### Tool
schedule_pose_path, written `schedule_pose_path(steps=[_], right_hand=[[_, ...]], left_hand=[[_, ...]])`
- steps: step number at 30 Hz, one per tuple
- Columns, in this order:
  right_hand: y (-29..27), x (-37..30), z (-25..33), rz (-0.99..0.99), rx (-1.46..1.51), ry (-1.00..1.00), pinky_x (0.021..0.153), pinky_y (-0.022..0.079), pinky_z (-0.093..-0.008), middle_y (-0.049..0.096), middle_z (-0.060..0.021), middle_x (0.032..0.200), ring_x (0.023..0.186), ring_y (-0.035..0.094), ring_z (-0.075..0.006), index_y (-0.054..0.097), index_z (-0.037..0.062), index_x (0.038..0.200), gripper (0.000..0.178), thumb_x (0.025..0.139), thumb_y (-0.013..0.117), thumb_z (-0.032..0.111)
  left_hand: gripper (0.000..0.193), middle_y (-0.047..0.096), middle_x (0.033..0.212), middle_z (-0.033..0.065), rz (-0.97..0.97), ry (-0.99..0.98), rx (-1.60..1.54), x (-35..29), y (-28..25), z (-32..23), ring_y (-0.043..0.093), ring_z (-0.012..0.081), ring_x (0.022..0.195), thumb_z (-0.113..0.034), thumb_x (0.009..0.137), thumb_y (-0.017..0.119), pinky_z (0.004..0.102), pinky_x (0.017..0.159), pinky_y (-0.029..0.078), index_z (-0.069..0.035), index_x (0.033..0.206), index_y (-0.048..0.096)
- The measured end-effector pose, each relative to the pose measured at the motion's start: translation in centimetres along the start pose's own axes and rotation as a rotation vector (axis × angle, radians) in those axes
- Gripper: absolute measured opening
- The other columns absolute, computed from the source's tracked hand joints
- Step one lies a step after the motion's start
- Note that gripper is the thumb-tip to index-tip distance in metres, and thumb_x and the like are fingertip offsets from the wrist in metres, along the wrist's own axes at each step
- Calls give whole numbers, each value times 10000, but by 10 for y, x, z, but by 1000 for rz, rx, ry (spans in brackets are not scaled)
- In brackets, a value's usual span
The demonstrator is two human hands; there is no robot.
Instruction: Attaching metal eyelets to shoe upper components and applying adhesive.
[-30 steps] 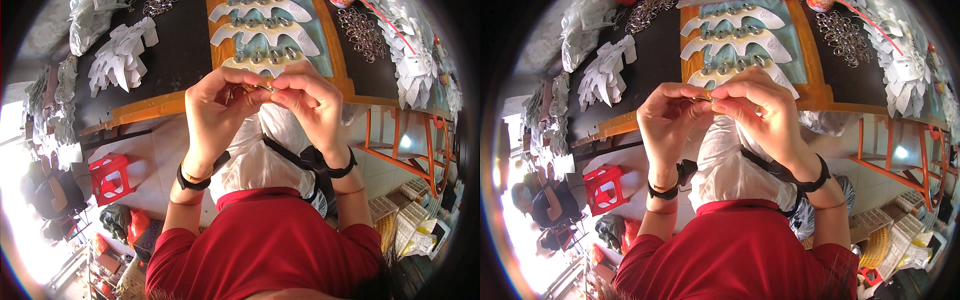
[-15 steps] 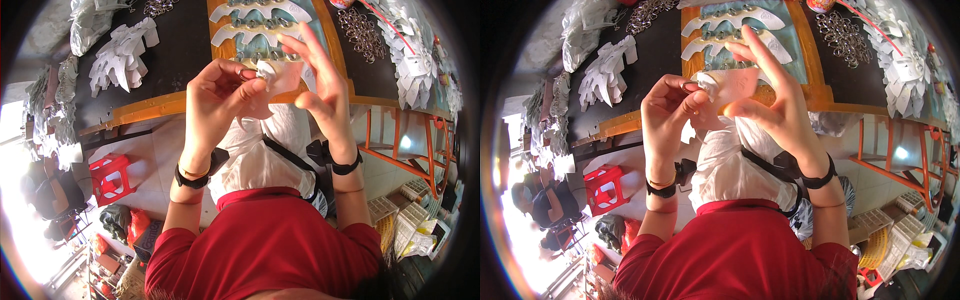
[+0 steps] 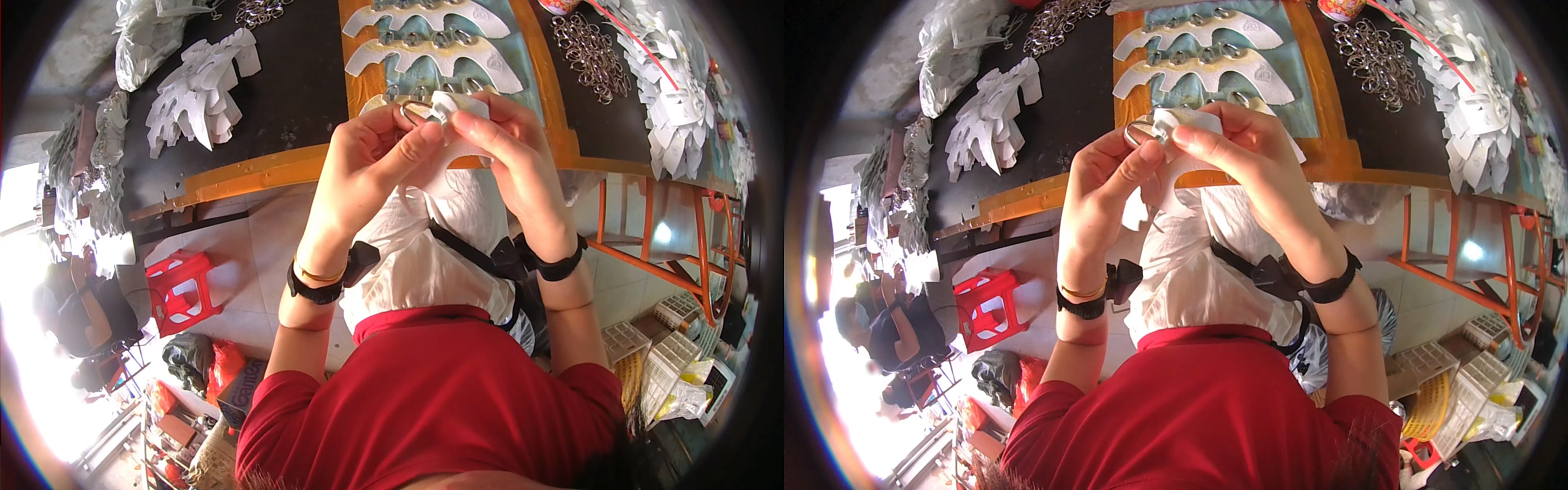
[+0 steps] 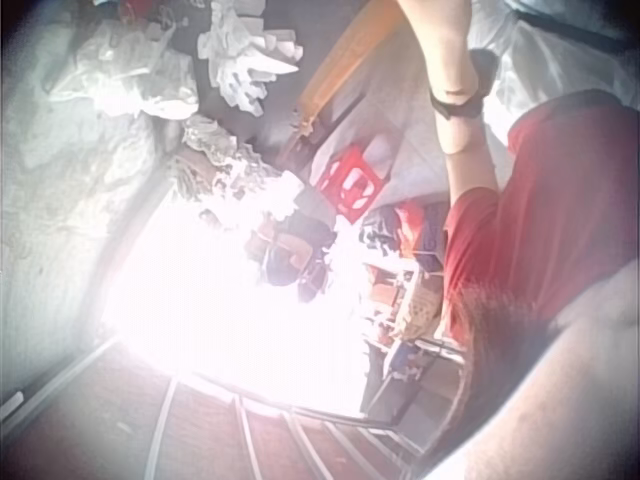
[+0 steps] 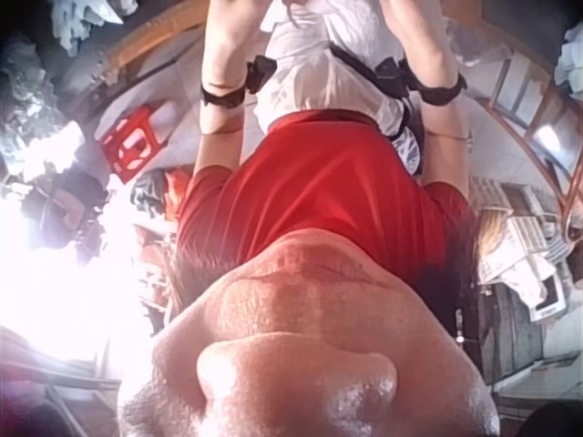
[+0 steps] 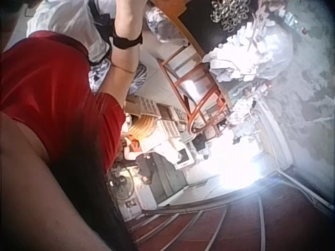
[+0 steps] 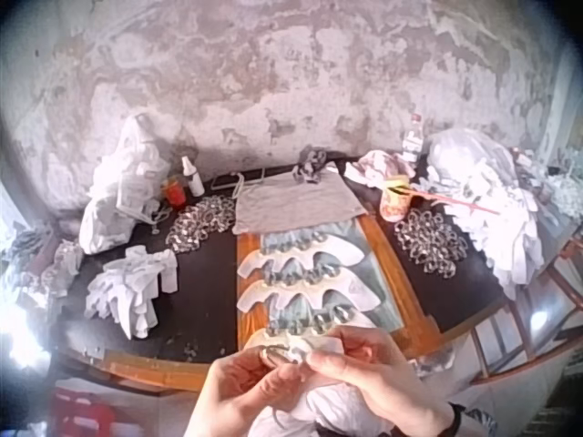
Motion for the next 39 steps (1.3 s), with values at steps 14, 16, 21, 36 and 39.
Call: schedule_pose_path(steps=[14,16,21,36,39], right_hand=[[4,3,-4,53,-34,12,645,401,-169,567,10,743,712,504,-19,568,21,785,137,826,588,150],[2,3,-6,26,-61,-2,652,404,-171,573,6,753,719,509,-20,570,20,786,138,826,587,151],[-4,3,-9,-43,-10,-9,649,414,-175,579,-1,771,717,515,-24,560,8,836,127,825,588,132],[4,-2,-1,6,-47,-33,639,421,-170,554,10,782,739,505,-15,540,9,854,116,835,586,113],[2,-2,-2,-53,-35,-111,645,429,-174,556,8,797,739,511,-18,537,9,856,111,833,588,105]], left_hand=[[239,521,747,-6,-17,125,32,-3,7,9,449,18,624,-175,820,619,158,534,368,-3,949,515],[234,519,749,-3,-48,206,213,-4,4,6,440,15,617,-152,824,609,157,536,372,8,960,505],[246,525,760,-4,44,73,-27,0,3,10,448,27,626,-199,848,588,163,561,378,9,959,518],[259,599,811,57,-15,69,-5,-6,10,3,557,60,675,-157,819,623,172,560,451,32,964,522],[285,595,828,39,45,52,-38,-2,5,6,541,53,714,-190,821,626,179,606,432,26,984,539]])
Point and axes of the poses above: each hand's wrist, its own x-axis towards the middle knuckle, its own y-axis out of the palm, z = x × y, the point moved 6 cm from there along x, towards the middle knuckle
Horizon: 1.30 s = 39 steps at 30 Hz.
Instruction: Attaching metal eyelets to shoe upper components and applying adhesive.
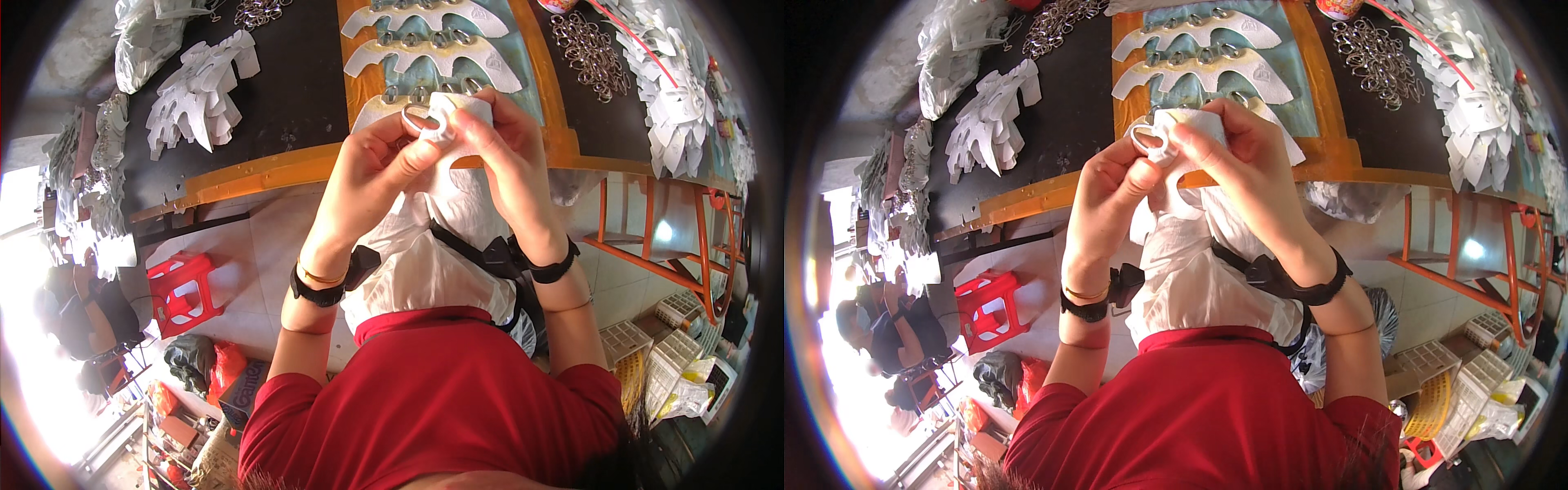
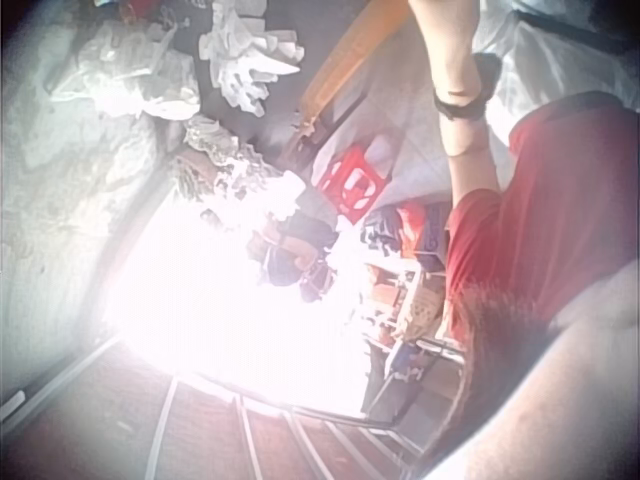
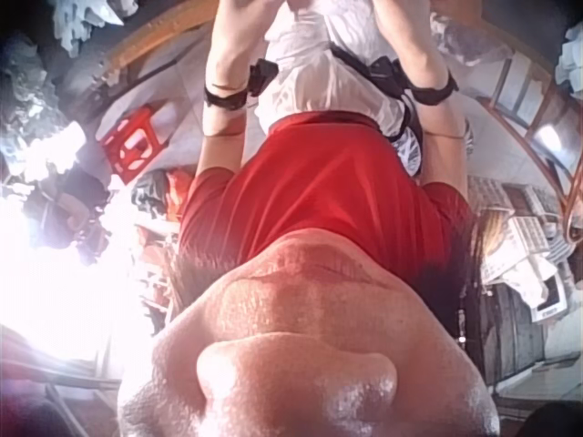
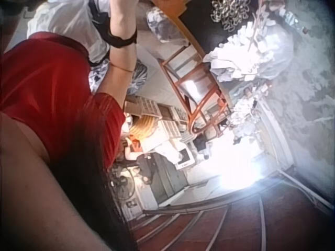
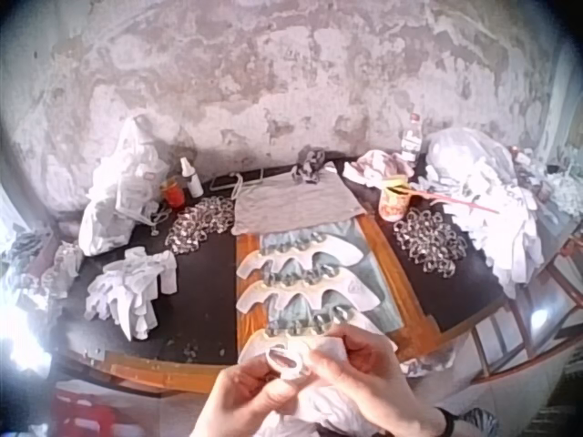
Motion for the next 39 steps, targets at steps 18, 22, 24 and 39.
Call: schedule_pose_path(steps=[18,22,24,39], right_hand=[[3,-2,1,11,-145,-61,600,412,-174,549,1,759,707,496,-18,538,-12,839,130,810,610,93],[-3,0,3,-11,-46,-13,606,415,-172,555,-1,769,714,499,-18,537,-14,839,136,805,617,91],[-5,-1,2,-24,-42,-54,602,414,-167,557,0,765,702,496,-14,535,-12,835,153,803,627,106],[19,-14,45,22,-1170,-836,870,358,-369,616,-36,796,783,558,-175,647,91,909,279,651,718,171]], left_hand=[[200,555,807,-11,4,-6,-182,-2,1,12,480,27,686,-133,791,634,181,585,393,-25,924,531],[196,566,853,2,42,-38,-203,2,5,5,482,30,720,-147,814,629,177,590,394,-18,934,542],[221,575,854,16,87,-33,-252,3,2,8,492,36,712,-153,812,635,171,597,397,-15,952,535],[175,576,671,49,-141,189,533,-6,1,-22,587,110,596,-66,715,686,204,498,465,17,832,585]])
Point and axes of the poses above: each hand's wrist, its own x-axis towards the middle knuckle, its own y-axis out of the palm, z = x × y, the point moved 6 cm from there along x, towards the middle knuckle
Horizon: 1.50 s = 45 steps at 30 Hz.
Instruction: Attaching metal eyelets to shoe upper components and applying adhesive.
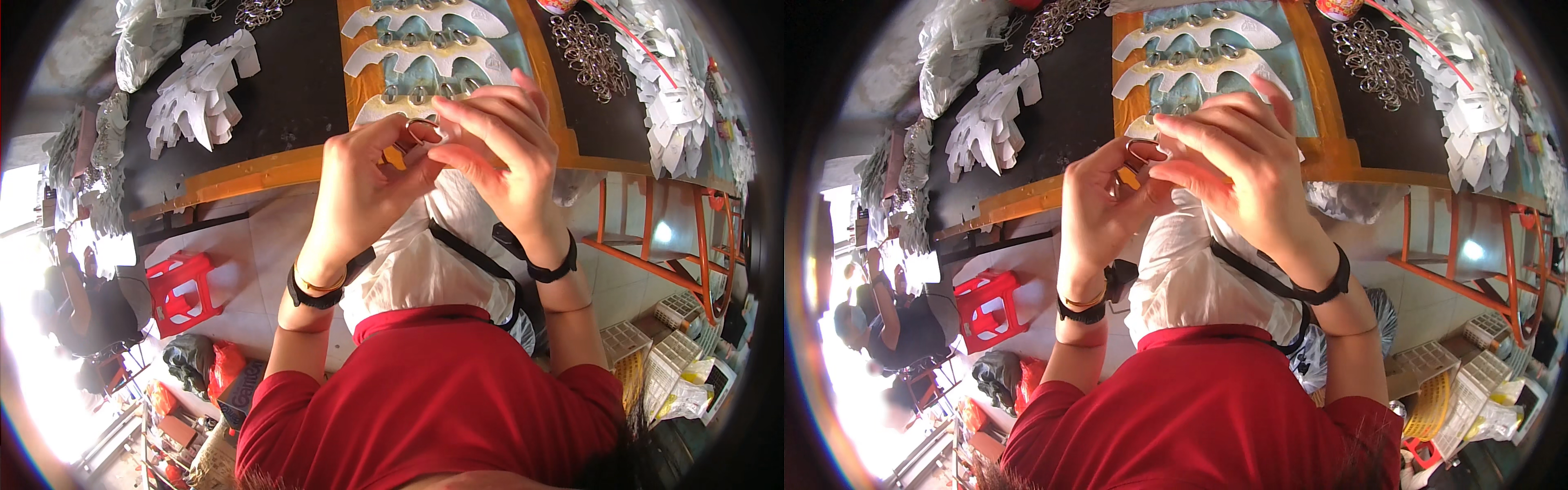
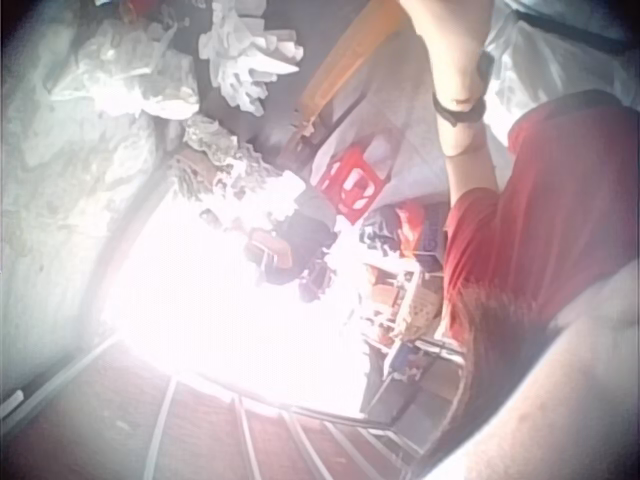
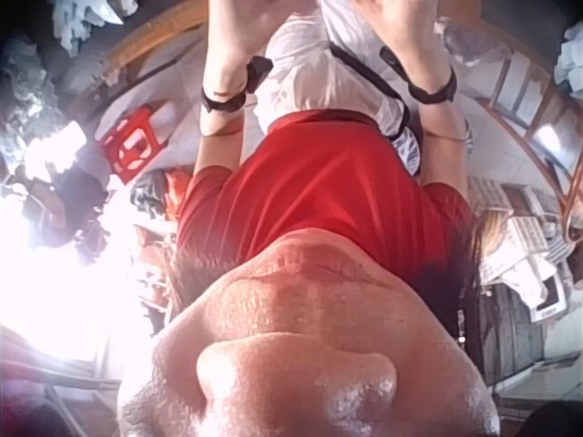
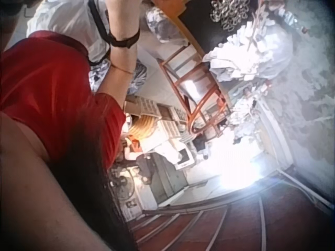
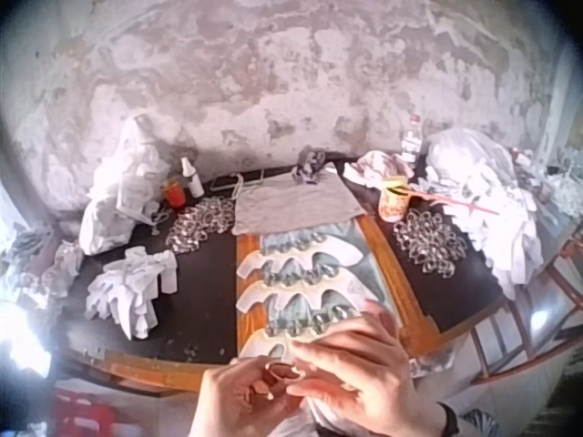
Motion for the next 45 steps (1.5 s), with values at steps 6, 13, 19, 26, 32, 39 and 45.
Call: schedule_pose_path(steps=[6,13,19,26,32,39,45], right_hand=[[14,-9,-14,14,557,390,654,436,-272,614,-74,776,755,546,-182,634,-1,828,104,742,644,57],[12,-23,-25,-95,871,670,593,414,-206,600,-38,745,671,506,-62,625,-39,822,143,807,618,103],[24,-34,-45,-176,1072,841,599,401,-158,627,-22,804,710,540,-48,634,-25,938,221,792,641,140],[29,-38,-39,-102,1390,881,722,438,-201,599,-39,908,774,546,-80,559,-23,1056,313,766,648,54],[21,-38,-40,-88,1101,818,714,447,-207,547,-45,999,889,500,-69,517,-27,1097,384,743,658,16],[27,-41,-38,66,966,884,681,468,-177,509,26,790,722,521,-40,597,-46,935,199,745,649,-19],[22,-38,-34,32,882,763,681,488,-193,548,-2,820,783,573,-81,590,-55,920,183,744,637,-37]], left_hand=[[372,598,787,58,-113,276,456,-2,-3,-18,572,97,694,-42,599,769,172,536,464,-3,910,568],[618,543,909,94,-107,430,108,8,-28,-19,535,159,851,-241,579,816,278,735,458,-1,992,424],[452,578,713,88,403,-274,-222,-25,-16,16,526,166,657,-393,901,431,265,680,419,18,762,556],[453,571,992,77,-40,-80,-752,-10,6,24,548,183,927,-125,770,671,313,836,426,20,1134,443],[280,626,797,54,-135,-114,-777,-6,-3,27,600,119,747,-33,746,678,259,720,496,8,990,548],[339,609,976,90,-138,-82,-865,-7,1,15,583,139,899,-36,750,677,277,799,470,12,1044,517],[338,600,975,90,-143,-66,-672,-5,-1,17,600,148,857,37,750,644,245,748,491,21,1055,499]])
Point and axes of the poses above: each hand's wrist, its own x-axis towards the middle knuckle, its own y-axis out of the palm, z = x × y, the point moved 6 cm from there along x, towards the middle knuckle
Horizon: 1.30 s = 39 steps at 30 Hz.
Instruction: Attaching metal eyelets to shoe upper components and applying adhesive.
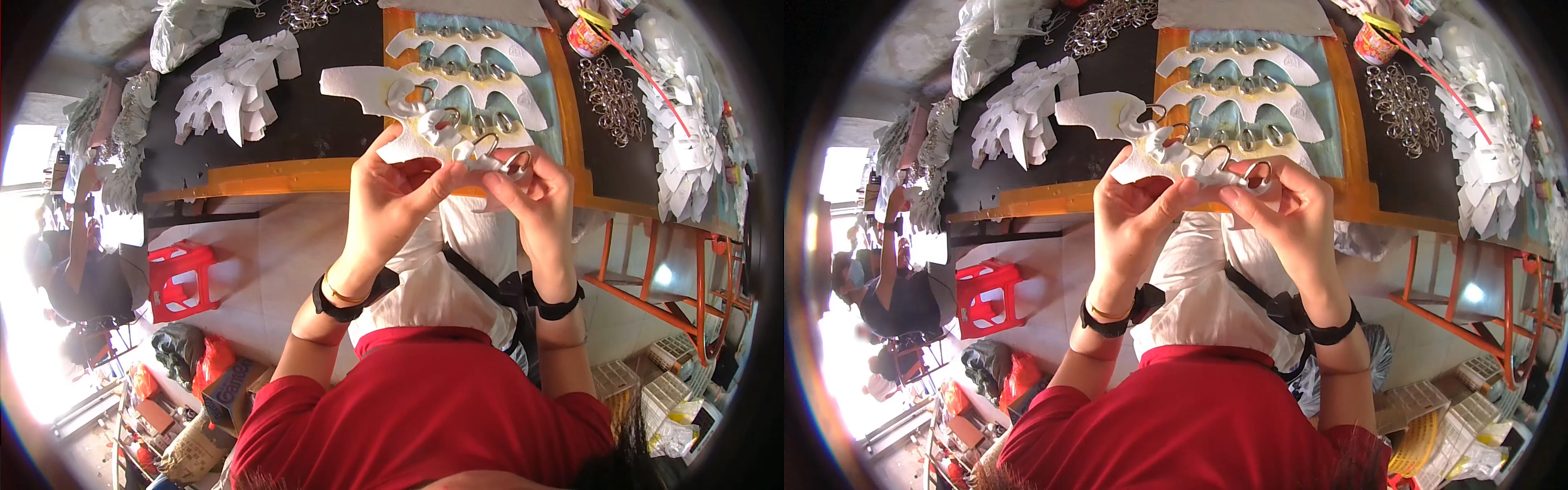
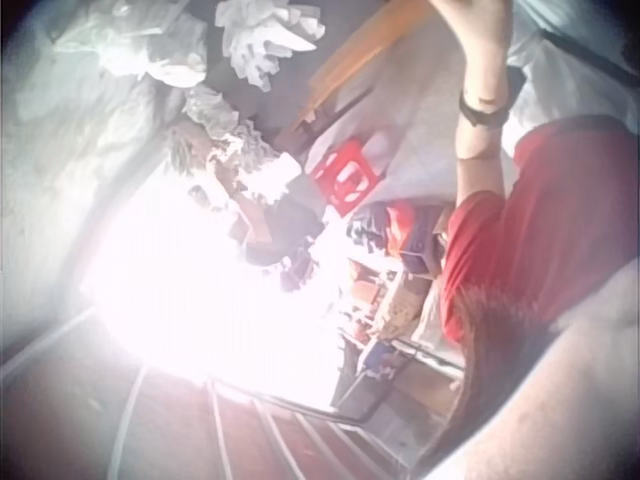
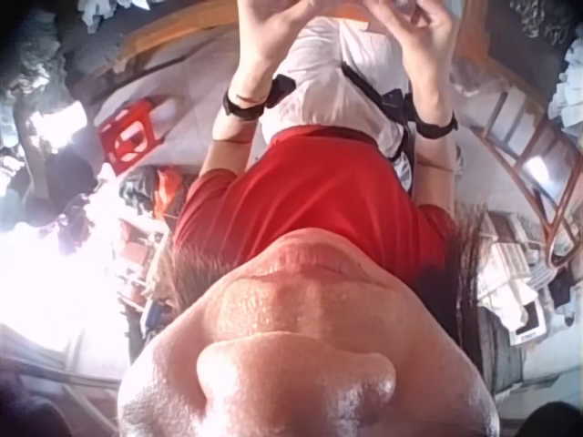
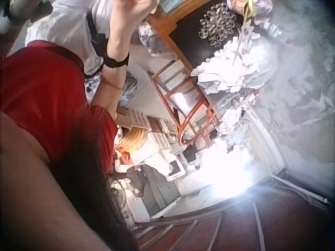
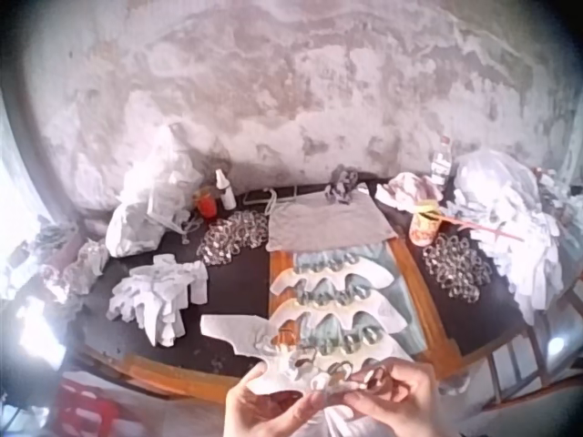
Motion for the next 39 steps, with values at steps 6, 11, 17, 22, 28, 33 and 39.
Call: schedule_pose_path(steps=[6,11,17,22,28,33,39], right_hand=[[4,0,-3,40,114,38,690,506,-219,576,-38,841,804,595,-114,575,-59,933,187,755,626,-34],[14,-2,0,132,100,19,727,504,-239,586,-88,935,846,596,-141,523,-45,995,254,758,614,-50],[16,3,10,236,108,53,795,445,-247,547,-52,999,910,529,-106,468,21,1160,551,683,729,115],[22,8,25,182,-206,4,567,458,-190,567,-25,841,725,557,-66,573,-8,957,281,731,690,113],[25,5,48,17,-492,-403,540,469,-223,586,-73,798,678,593,-140,614,20,917,228,699,644,-39],[24,4,35,24,-363,-247,514,461,-214,584,-60,779,608,566,-94,616,33,955,246,719,614,-36],[15,8,4,112,76,252,476,394,-171,567,10,674,586,478,2,599,-20,959,223,829,586,161]], left_hand=[[391,586,1008,84,-17,57,27,-2,0,-2,591,130,844,60,739,616,249,758,489,19,1100,472],[426,580,1015,79,-136,187,155,-9,-1,-4,563,101,840,63,704,636,219,710,458,29,1097,478],[448,584,971,91,-63,188,221,-12,-3,-2,580,134,857,56,688,662,253,729,483,16,1084,456],[530,574,934,106,7,29,14,-6,2,0,596,161,850,93,719,633,282,759,494,-27,1149,346],[238,559,870,77,-154,615,492,-11,-18,-49,530,143,735,5,748,641,256,686,439,3,949,514],[152,580,692,50,-50,989,921,-24,13,-84,510,165,578,11,680,687,260,522,410,-5,795,590],[140,529,875,70,-262,598,874,-13,-8,-63,461,103,744,-29,821,575,208,680,380,40,930,521]])
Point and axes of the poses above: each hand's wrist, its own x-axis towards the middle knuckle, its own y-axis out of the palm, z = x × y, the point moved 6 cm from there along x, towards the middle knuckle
